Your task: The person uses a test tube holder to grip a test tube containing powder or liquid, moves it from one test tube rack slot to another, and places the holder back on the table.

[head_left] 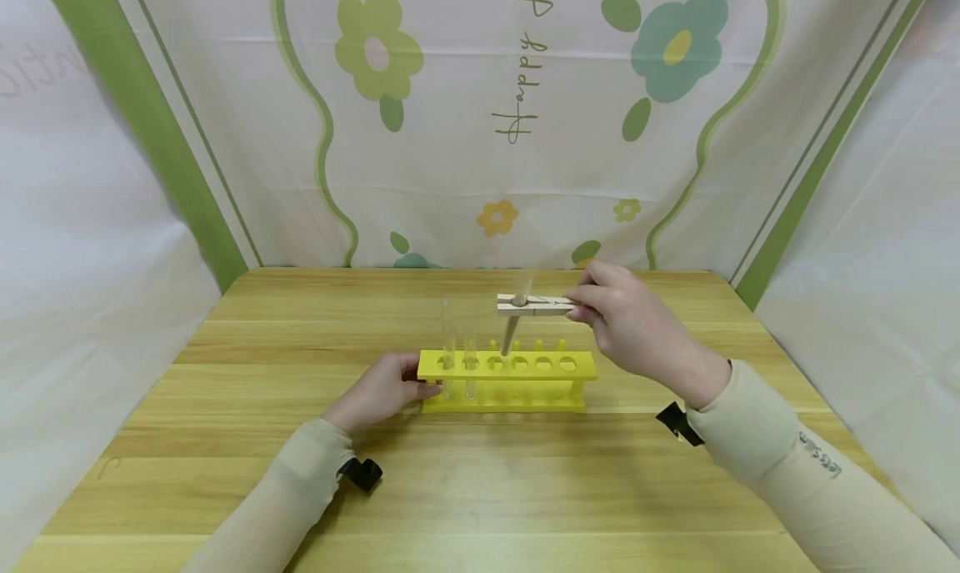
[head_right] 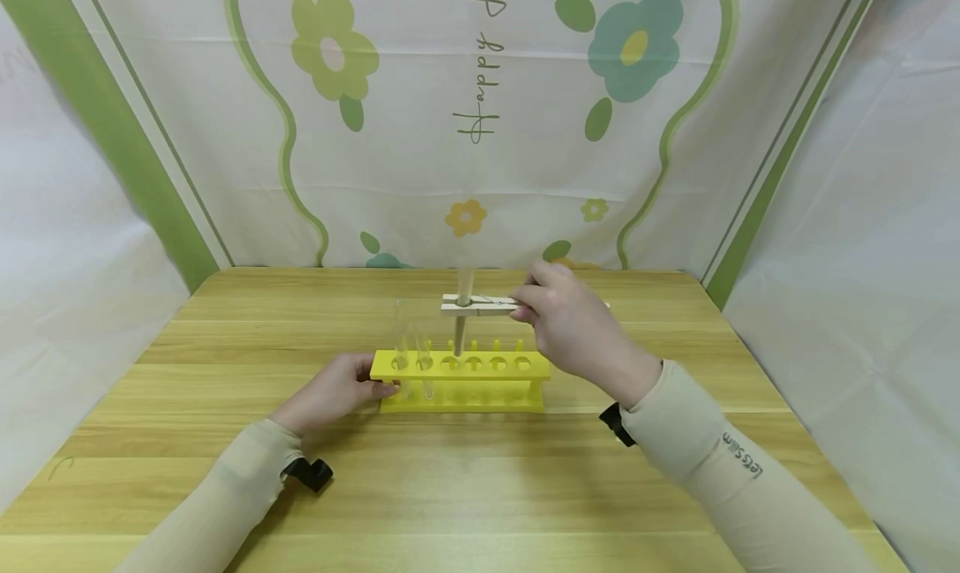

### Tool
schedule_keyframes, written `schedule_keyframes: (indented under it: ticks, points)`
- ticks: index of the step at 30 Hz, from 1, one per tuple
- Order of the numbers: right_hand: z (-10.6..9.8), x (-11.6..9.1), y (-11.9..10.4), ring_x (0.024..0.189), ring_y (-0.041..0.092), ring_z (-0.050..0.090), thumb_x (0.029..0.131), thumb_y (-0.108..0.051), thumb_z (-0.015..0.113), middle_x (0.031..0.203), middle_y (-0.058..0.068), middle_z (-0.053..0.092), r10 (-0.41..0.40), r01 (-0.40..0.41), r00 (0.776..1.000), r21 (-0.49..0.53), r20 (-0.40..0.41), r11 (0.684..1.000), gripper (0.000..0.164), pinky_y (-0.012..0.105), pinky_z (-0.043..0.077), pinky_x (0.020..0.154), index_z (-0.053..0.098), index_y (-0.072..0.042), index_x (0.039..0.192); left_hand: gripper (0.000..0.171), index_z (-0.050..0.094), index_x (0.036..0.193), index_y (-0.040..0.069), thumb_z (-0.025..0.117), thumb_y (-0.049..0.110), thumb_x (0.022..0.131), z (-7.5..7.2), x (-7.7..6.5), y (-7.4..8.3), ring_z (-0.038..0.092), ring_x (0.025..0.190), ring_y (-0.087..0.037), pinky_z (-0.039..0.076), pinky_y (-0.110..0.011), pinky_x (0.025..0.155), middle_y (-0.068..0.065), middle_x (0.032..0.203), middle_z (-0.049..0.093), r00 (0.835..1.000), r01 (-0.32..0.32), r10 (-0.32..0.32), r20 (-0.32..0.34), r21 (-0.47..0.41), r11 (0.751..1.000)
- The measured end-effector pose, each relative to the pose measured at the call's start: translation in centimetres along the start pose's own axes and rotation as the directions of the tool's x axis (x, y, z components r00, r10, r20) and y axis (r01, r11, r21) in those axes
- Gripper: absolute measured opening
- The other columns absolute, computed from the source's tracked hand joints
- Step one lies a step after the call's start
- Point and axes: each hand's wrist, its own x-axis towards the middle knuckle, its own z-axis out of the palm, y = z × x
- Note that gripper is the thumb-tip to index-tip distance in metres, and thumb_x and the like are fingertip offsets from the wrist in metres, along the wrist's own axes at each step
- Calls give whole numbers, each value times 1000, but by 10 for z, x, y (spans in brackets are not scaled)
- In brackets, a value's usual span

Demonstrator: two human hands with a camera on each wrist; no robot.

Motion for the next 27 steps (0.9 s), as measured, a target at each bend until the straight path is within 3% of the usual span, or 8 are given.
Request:
schedule_keyframes:
  ticks: [12, 27]
  points:
    - [-15, -1, 2, 76, 22, 50, 82, 6, 77, 84, 6, 54, 5, -6, 1000, -18, -14, 1000, 10, 38, 44, 69, 74, 4, 91, 23, 71, 115, 18, 72, 17, 92, 1, 0, 1, 65, 96, -16, 52, -34, 80, 3, 108, 72, 1000, 12, -13, -4, -15, 1000]
    - [-10, -8, 4, 73, 19, 49, 83, 4, 76, 82, 5, 52, 26, -25, 999, -30, 37, 999, 8, 34, 45, 63, 75, 4, 91, 23, 71, 116, 18, 72, 16, 92, 1, 0, 1, 65, 97, -16, 51, -34, 81, 3, 108, 72, 1000, 15, -15, -12, -7, 1000]
